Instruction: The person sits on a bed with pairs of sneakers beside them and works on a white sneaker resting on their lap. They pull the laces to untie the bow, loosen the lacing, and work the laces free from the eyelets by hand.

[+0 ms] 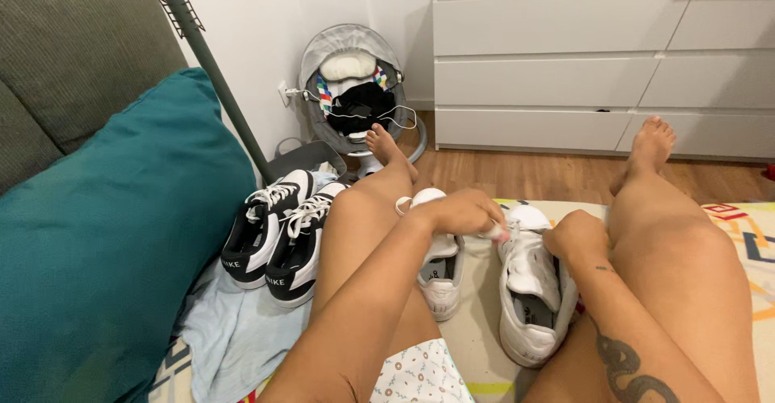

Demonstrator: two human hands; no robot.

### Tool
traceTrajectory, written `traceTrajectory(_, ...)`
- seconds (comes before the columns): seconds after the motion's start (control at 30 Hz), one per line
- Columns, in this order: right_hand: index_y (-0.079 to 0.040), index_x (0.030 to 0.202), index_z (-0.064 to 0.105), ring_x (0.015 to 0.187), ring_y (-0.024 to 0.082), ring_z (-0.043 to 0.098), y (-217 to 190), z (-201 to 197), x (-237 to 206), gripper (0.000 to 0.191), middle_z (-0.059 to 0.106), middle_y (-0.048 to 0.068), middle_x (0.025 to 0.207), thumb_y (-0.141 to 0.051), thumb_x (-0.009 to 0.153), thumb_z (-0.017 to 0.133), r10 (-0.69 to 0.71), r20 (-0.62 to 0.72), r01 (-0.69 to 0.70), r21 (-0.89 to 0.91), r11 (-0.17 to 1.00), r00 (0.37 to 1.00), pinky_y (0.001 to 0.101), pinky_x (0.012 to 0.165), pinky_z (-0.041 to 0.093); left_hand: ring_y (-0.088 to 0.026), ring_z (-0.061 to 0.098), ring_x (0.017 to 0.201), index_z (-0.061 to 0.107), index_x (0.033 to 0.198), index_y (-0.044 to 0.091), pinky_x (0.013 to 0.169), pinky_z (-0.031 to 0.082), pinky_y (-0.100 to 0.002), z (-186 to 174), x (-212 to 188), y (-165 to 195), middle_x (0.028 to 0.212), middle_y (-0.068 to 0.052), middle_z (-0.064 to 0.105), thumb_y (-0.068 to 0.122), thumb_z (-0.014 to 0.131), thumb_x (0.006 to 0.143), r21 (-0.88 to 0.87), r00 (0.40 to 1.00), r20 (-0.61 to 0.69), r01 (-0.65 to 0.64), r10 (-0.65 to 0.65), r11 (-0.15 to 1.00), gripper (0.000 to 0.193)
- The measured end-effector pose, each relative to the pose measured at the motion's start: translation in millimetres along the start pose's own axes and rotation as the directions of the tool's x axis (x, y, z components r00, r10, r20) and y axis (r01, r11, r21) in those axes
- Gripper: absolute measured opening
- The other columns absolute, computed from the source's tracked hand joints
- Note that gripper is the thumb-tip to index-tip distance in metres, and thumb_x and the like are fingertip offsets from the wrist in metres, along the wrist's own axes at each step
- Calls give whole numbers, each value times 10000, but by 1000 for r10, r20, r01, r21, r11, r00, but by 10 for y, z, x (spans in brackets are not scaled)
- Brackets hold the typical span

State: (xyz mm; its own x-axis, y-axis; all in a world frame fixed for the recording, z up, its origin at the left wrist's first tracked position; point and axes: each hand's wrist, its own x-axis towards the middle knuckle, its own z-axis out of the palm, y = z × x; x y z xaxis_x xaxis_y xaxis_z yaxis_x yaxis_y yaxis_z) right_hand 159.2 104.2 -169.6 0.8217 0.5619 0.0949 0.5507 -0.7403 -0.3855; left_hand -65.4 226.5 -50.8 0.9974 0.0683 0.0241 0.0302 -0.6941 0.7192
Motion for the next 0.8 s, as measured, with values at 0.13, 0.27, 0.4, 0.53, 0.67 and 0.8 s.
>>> traceTrajectory(0.13, 59, 909, 804, 933, 404, 760, 98, 53, 175, 316, 748, 305, 950, -226, 795, 730, -64, 97, 66, -18, 998, 993, 441, 827, 599, -287, 570, 1108, 681, 859, -39, 946, 428, -397, 348, 161, -198, 1183, -206, 640, 22, 576, 839, -232, 780, -77, -619, 621, 750, 123)
traceTrajectory(0.27, 48, 875, 785, 837, 405, 788, 142, -34, 109, 251, 762, 288, 864, -162, 776, 690, 26, 175, -54, 161, 985, 984, 447, 779, 612, -155, 616, 862, 651, 940, -1, 791, 460, -299, 565, 258, -402, 952, -93, 698, 110, 571, 959, -764, 999, -18, -39, 39, 644, 138)
traceTrajectory(0.4, -36, 846, 825, 876, 385, 769, 63, -183, -54, 196, 771, 255, 883, -148, 730, 715, -41, 73, 30, 144, 989, 997, 406, 862, 594, -154, 463, 713, 529, 895, 31, 612, 319, -332, 417, 316, -546, 823, -42, 534, 205, 601, 1017, -741, 965, -96, 94, -243, 664, 224)
traceTrajectory(0.53, -25, 858, 828, 947, 393, 748, -59, -239, -178, 223, 771, 242, 950, -182, 711, 769, -21, 31, 18, 85, 996, 999, 422, 899, 586, -254, 654, 779, 619, 957, 38, 682, 516, -380, 346, 309, -507, 873, -164, 693, 349, 821, 805, 108, 925, -362, 163, -114, 981, 401)
traceTrajectory(0.67, 6, 947, 806, 995, 410, 735, -84, -240, -173, 334, 754, 266, 1028, -253, 736, 788, 12, -11, -12, 21, 1000, 1000, 451, 882, 585, -261, 755, 830, 801, 939, 123, 772, 563, -380, 266, 308, -372, 914, -136, 808, 291, 739, 742, 236, 967, -177, 225, -186, 945, 266)
traceTrajectory(0.8, 34, 964, 796, 996, 438, 719, -62, -162, -107, 348, 736, 297, 1037, -260, 781, 759, 15, -39, -15, 10, 1000, 999, 469, 868, 577, -287, 722, 865, 797, 958, 125, 778, 539, -394, 160, 265, -308, 951, -133, 766, 407, 717, 828, 149, 953, -284, 152, -104, 977, 320)
